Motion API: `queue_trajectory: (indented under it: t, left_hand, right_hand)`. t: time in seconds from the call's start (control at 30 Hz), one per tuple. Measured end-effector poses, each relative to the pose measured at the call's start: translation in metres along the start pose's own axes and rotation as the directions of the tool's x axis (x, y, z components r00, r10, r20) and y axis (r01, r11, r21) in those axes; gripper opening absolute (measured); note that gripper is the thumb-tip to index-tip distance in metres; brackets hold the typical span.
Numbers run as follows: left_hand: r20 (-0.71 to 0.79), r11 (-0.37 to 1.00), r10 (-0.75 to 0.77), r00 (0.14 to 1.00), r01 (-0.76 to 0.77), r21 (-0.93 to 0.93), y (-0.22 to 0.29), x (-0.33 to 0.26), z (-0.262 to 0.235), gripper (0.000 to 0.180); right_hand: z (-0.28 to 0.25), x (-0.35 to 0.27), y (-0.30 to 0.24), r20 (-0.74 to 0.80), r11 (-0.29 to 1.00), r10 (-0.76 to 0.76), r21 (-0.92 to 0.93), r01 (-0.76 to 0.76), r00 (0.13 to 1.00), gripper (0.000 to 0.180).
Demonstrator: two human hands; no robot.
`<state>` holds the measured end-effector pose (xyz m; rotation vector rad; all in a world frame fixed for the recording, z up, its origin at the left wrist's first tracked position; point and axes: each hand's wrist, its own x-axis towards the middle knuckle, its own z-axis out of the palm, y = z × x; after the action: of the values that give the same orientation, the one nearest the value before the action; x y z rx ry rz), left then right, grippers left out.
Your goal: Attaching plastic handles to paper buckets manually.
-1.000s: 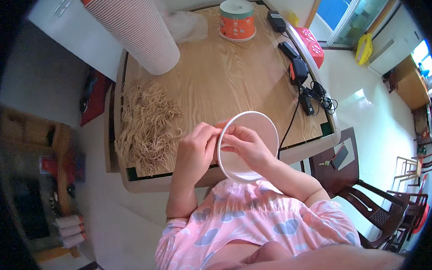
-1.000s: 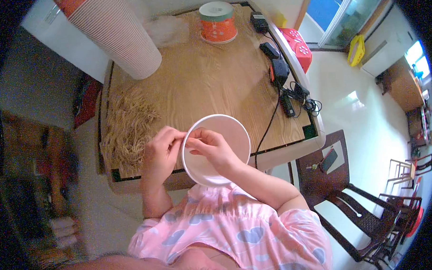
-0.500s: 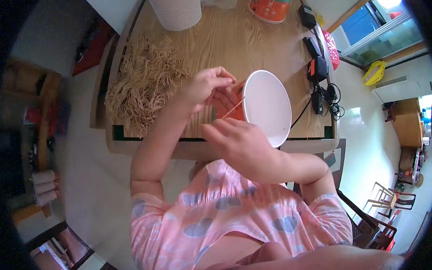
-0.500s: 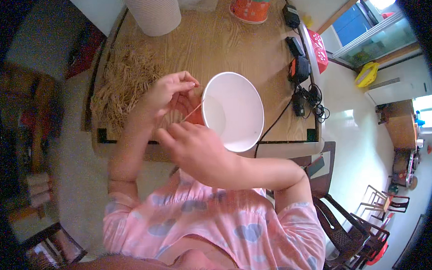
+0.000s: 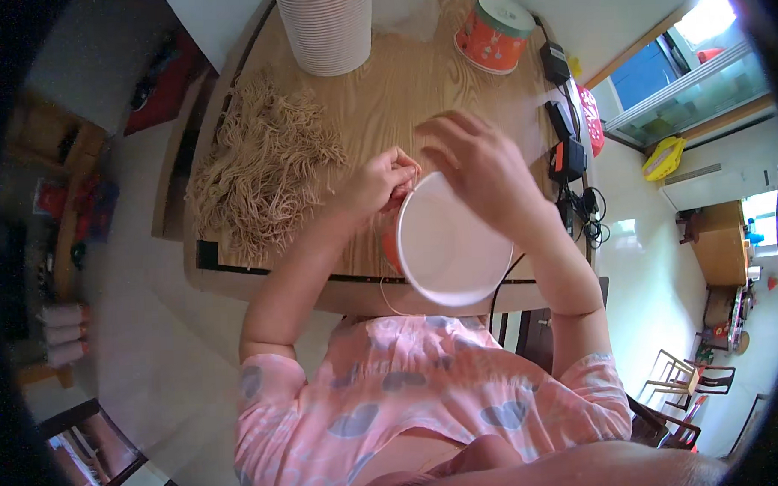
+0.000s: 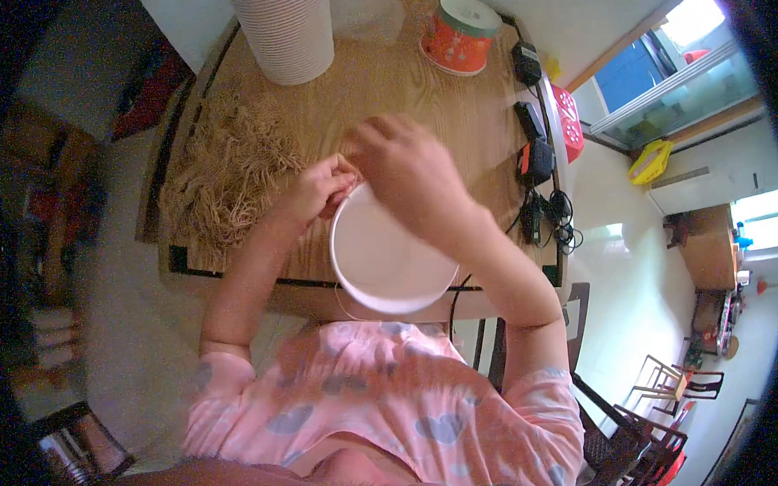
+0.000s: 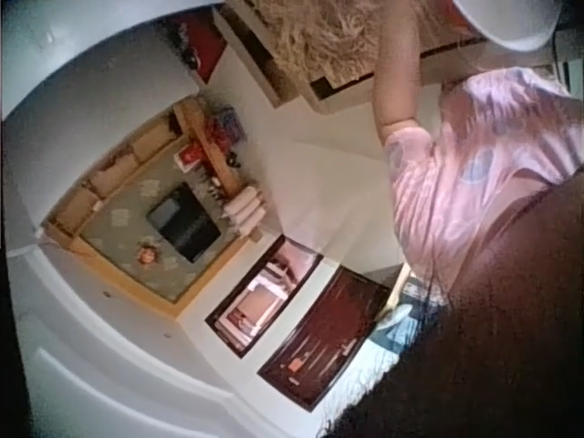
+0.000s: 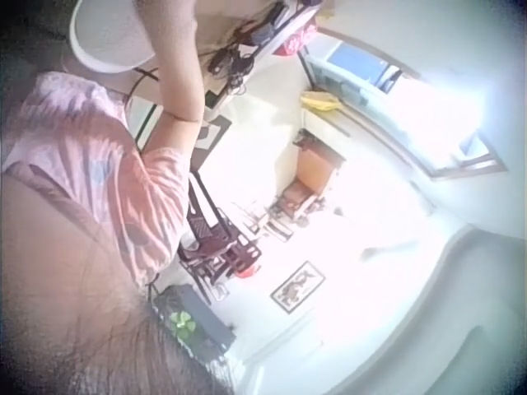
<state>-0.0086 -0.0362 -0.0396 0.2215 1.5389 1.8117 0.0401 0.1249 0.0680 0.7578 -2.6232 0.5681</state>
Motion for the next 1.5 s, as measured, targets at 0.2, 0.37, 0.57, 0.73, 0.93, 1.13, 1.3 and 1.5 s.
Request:
queue_trajectory:
  t: [0.2,0.37,0.57,0.73,0.93,1.13,1.3,1.5]
  left_hand:
    - [-0.070,0.991,0.096,0.993,-0.102,-0.088,-0.015,0.010,0.001,0.010]
    - [-0.077,0.983,0.170,0.982,-0.175,-0.056,-0.007,0.024,0.003,0.011]
    - [-0.097,0.988,0.155,0.983,-0.155,0.005,-0.007,0.019,0.005,0.012]
    - [-0.093,0.990,0.133,0.987,-0.129,0.048,-0.005,0.017,0.007,0.013]
    - [-0.118,0.988,0.116,0.986,-0.102,0.115,-0.006,0.019,0.010,0.013]
    - [-0.097,0.972,0.193,0.976,-0.177,0.153,-0.010,0.032,0.011,0.010]
    - [-0.039,0.980,0.187,0.982,-0.183,0.083,0.003,0.034,0.018,0.009]
    - [-0.051,0.982,0.186,0.981,-0.187,-0.025,-0.016,0.021,0.009,0.009]
  right_hand:
    - [-0.024,-0.044,-0.033,0.397,0.642,0.024,0.697,-0.319,0.917,0.013]
    - [0.041,-0.132,-0.059,0.597,0.480,-0.483,0.792,-0.376,0.641,0.038]
    - [0.116,-0.220,-0.038,0.662,0.562,-0.472,0.735,-0.380,0.582,0.051]
    - [0.149,-0.217,-0.057,0.574,0.559,-0.517,0.788,-0.258,0.635,0.051]
    - [0.168,-0.207,-0.072,0.612,0.533,-0.566,0.783,-0.321,0.553,0.051]
    - [0.181,-0.214,-0.043,0.599,0.489,-0.528,0.794,-0.361,0.602,0.047]
    - [0.020,-0.149,-0.012,0.808,0.456,-0.357,0.589,-0.667,0.469,0.033]
    - [-0.066,-0.052,0.045,0.595,0.770,-0.067,0.541,-0.338,0.801,0.014]
